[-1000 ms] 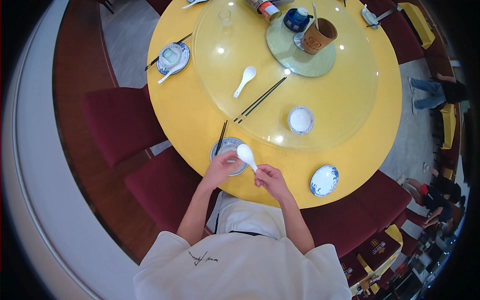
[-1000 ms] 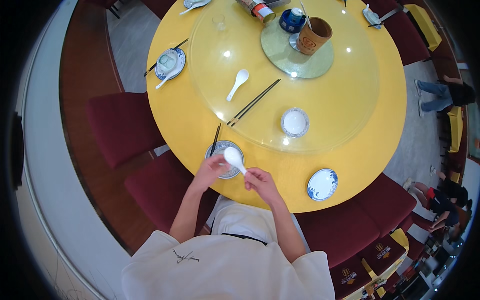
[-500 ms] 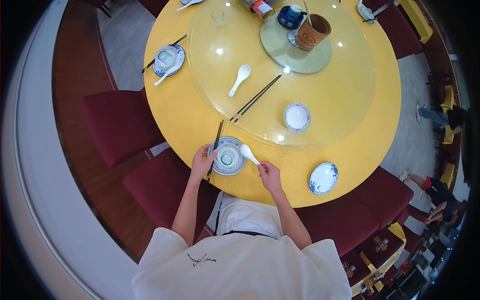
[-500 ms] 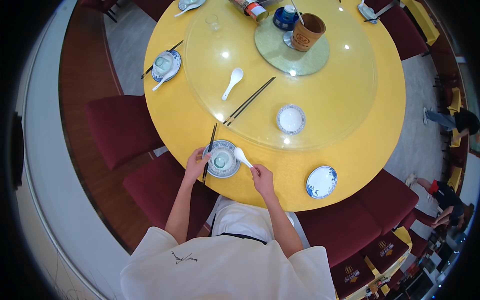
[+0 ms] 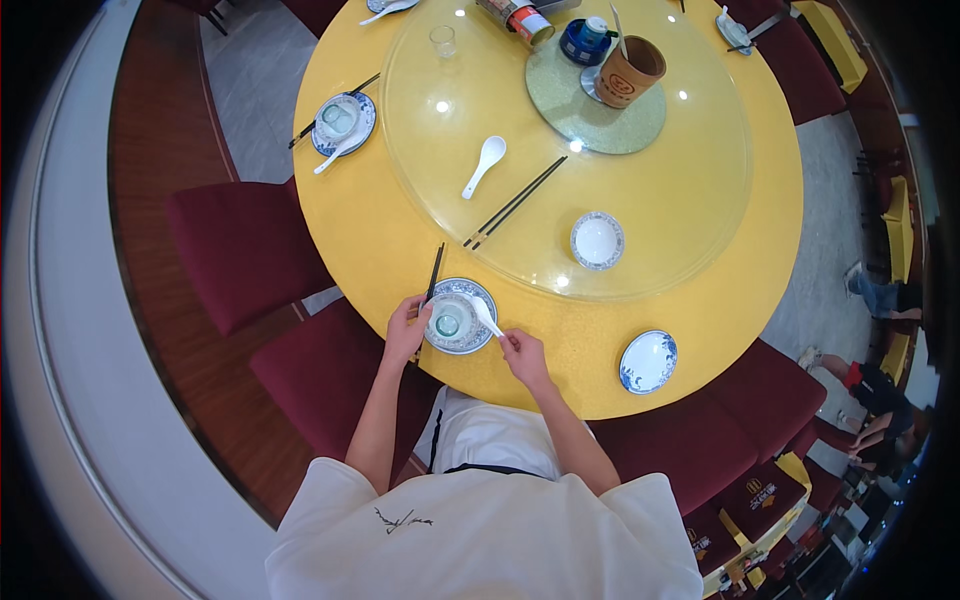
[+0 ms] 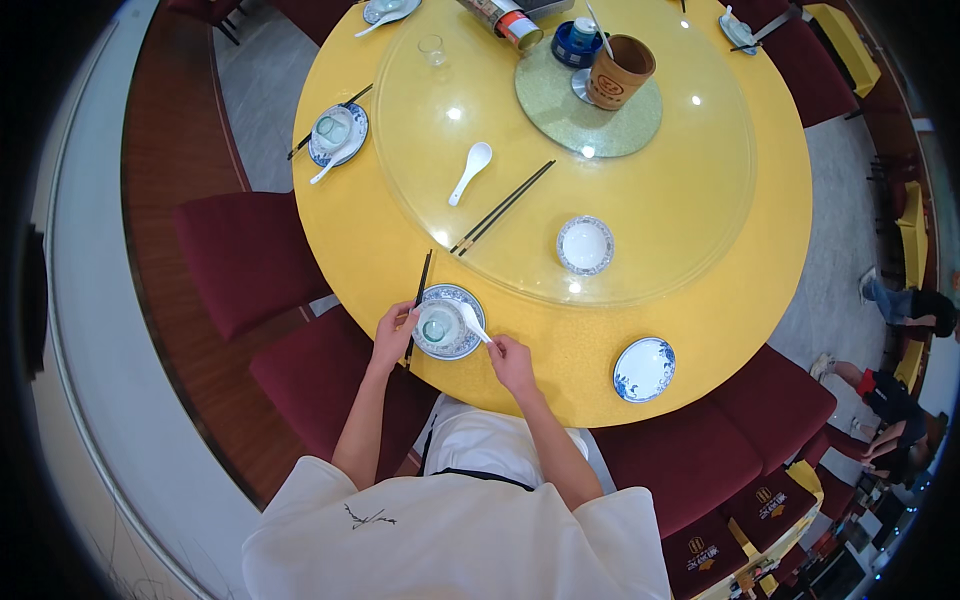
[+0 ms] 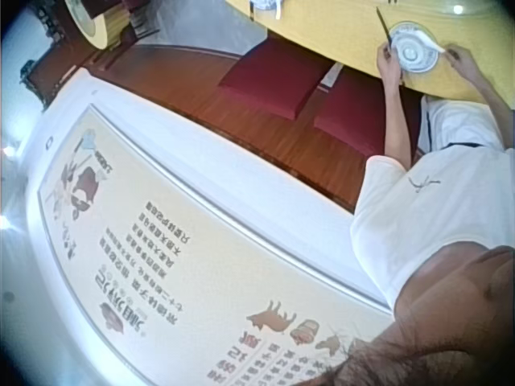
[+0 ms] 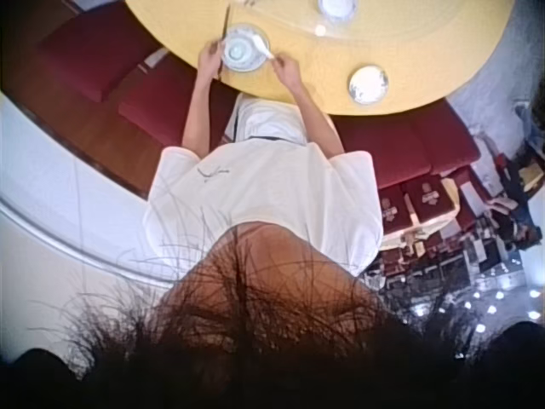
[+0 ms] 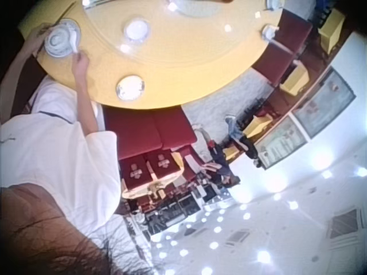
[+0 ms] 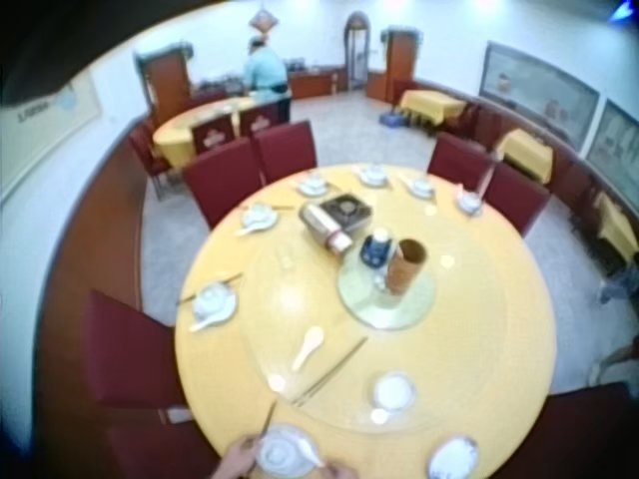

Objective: The person arranges place settings on a large round table by positioning plates, bowls, chopsticks, and spoons at individual seats, and then adjusts the positions of several chairs around the table.

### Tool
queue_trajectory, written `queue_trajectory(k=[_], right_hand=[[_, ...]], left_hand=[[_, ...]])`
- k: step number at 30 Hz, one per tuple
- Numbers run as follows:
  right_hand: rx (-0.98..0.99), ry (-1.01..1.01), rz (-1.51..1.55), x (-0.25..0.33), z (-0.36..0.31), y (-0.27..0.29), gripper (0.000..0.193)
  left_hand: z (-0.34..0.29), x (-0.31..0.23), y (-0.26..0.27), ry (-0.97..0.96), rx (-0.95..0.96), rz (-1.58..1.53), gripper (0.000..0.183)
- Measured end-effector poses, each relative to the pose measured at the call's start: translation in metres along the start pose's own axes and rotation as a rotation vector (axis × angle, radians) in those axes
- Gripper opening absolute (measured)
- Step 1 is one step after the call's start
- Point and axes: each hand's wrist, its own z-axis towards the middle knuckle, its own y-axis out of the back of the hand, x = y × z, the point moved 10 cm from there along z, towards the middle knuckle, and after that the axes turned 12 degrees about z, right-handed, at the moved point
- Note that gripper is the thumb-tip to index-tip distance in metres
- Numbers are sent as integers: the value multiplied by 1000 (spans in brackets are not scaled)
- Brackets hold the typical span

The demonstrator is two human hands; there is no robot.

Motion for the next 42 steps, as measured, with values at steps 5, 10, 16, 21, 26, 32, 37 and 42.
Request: queue_trajectory(k=[5,10,16,21,26,32,37,42], right_hand=[[36,-89,-17,-9,-2,-7,22],[60,-101,-4,-9,-6,-13,21],[57,-127,42,-3,-13,-16,22],[41,-122,46,-7,-14,-16,22],[32,-124,10,-7,-13,-15,22],[42,-106,-84,-3,-11,-12,27],[27,-75,-124,9,-12,-6,31],[-21,-66,-57,-2,-10,-3,28]], left_hand=[[-1,-2,1,-1,-11,30,38],[-5,-4,0,12,-51,-8,39],[-6,4,0,-14,-126,59,38],[-9,-6,-3,-99,-149,125,38],[-12,-16,-3,-108,-146,157,39],[-11,-13,-6,-82,-114,177,45],[-12,-2,-6,-18,-53,169,49],[-14,-20,-7,-83,-43,209,47]])
